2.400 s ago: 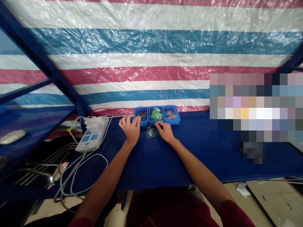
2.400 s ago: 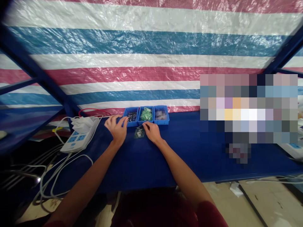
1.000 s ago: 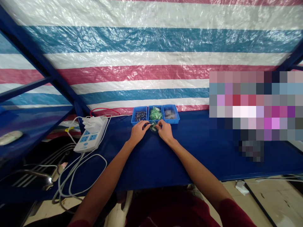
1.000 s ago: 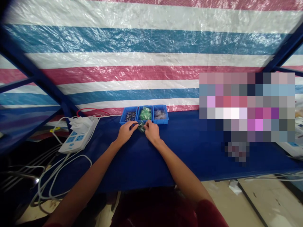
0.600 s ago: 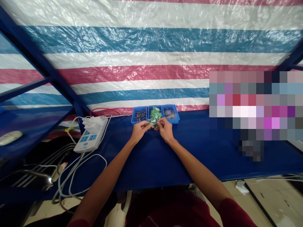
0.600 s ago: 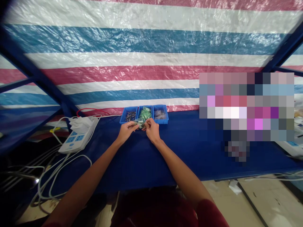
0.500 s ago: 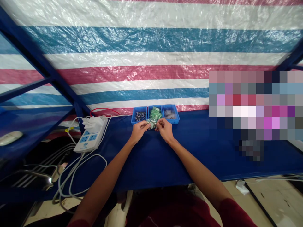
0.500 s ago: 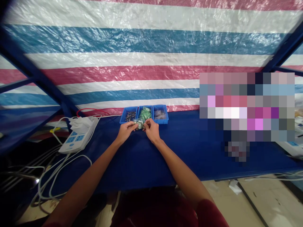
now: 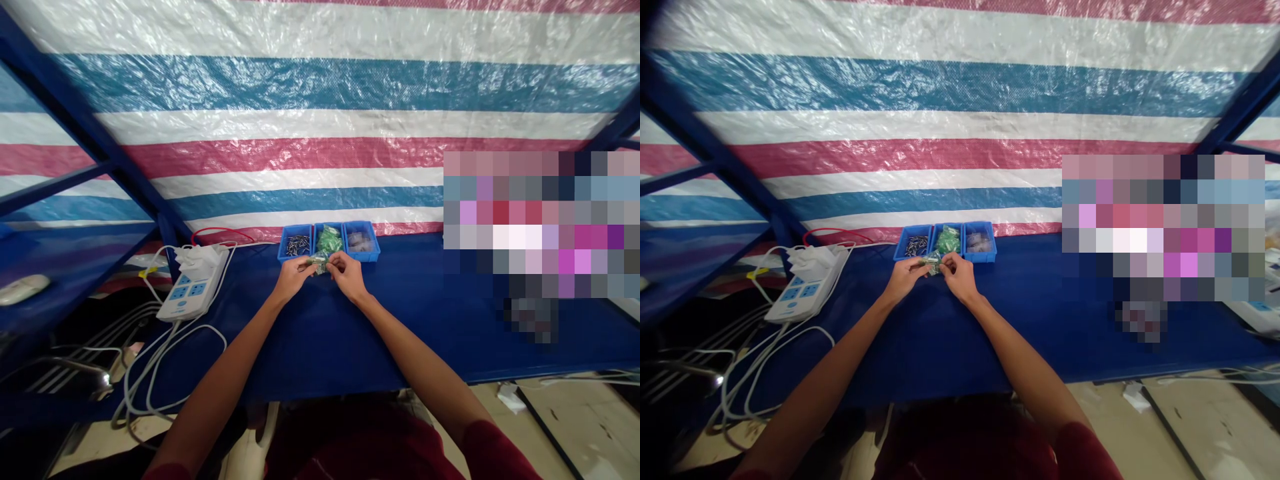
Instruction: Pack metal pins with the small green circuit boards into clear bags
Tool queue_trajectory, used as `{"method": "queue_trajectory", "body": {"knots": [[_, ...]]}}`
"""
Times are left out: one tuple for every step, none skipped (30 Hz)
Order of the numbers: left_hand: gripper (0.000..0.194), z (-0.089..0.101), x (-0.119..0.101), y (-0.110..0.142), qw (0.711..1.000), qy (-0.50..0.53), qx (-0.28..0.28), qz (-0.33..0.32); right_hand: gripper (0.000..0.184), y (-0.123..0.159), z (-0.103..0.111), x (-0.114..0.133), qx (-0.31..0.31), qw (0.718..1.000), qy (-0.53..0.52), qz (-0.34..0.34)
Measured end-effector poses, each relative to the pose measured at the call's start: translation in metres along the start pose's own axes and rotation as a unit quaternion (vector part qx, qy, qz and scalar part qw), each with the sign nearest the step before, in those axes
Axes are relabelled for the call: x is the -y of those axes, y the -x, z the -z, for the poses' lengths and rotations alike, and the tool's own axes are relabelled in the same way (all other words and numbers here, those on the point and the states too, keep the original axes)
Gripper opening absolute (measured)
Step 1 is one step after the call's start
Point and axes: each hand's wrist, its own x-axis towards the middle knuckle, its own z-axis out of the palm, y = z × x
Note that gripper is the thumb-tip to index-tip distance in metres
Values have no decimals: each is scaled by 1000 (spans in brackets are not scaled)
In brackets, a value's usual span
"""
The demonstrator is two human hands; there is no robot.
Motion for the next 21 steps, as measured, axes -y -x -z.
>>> {"method": "queue_trajectory", "body": {"knots": [[23,0,0,0,1000,1,-2,-2,11,0,0,0,1,1000,4,-1],[23,0,-1,0,1000,4,-3,-3,11,0,1,-1,1,1000,8,-4],[23,0,-1,0,1000,7,-4,-3,11,0,1,-1,1,1000,12,-6],[22,-1,-1,0,1000,9,-5,-2,11,0,1,-1,1,1000,14,-6],[23,-1,-1,-1,1000,10,-6,-1,10,0,2,-2,1,1000,14,-4],[23,-1,-1,-1,1000,10,-7,0,10,0,2,-2,3,1000,11,0],[23,-1,0,-1,1000,10,-8,1,10,0,2,-2,4,1000,8,4],[24,-1,1,-2,1000,11,-9,1,10,0,1,-2,3,1000,5,8],[24,-1,2,-2,1000,13,-14,0,10,0,1,-2,1,1000,2,12],[24,-1,3,-2,1000,16,-19,-2,9,0,1,-2,-2,1000,0,14],[25,-1,4,-2,1000,20,-22,-5,9,0,0,-2,-5,1000,-2,15],[27,-1,5,-2,999,27,-20,-8,9,0,0,-2,-7,1000,-4,15],[32,-2,5,-2,999,37,-15,-11,9,0,-1,-2,-8,1000,-5,16],[37,-2,6,-2,999,48,-7,-12,9,-1,-1,-2,-10,1000,-7,16],[42,-3,5,-2,998,60,0,-12,9,-1,-1,-2,-12,1000,-7,17],[46,-3,5,-2,997,72,6,-11,10,-1,-1,-2,-14,1000,-7,18],[48,-4,5,-1,996,83,7,-9,10,-1,-1,-3,-17,1000,-6,18],[48,-4,4,-1,996,93,5,-7,10,-1,-1,-2,-18,1000,-6,19],[48,-4,4,-1,995,100,4,-4,11,-1,0,-2,-18,1000,-5,19],[47,-3,4,-1,994,107,4,-1,11,-1,0,-2,-18,1000,-3,19],[46,-3,3,-1,993,114,3,1,11,-1,1,-1,-17,1000,0,21]]}}
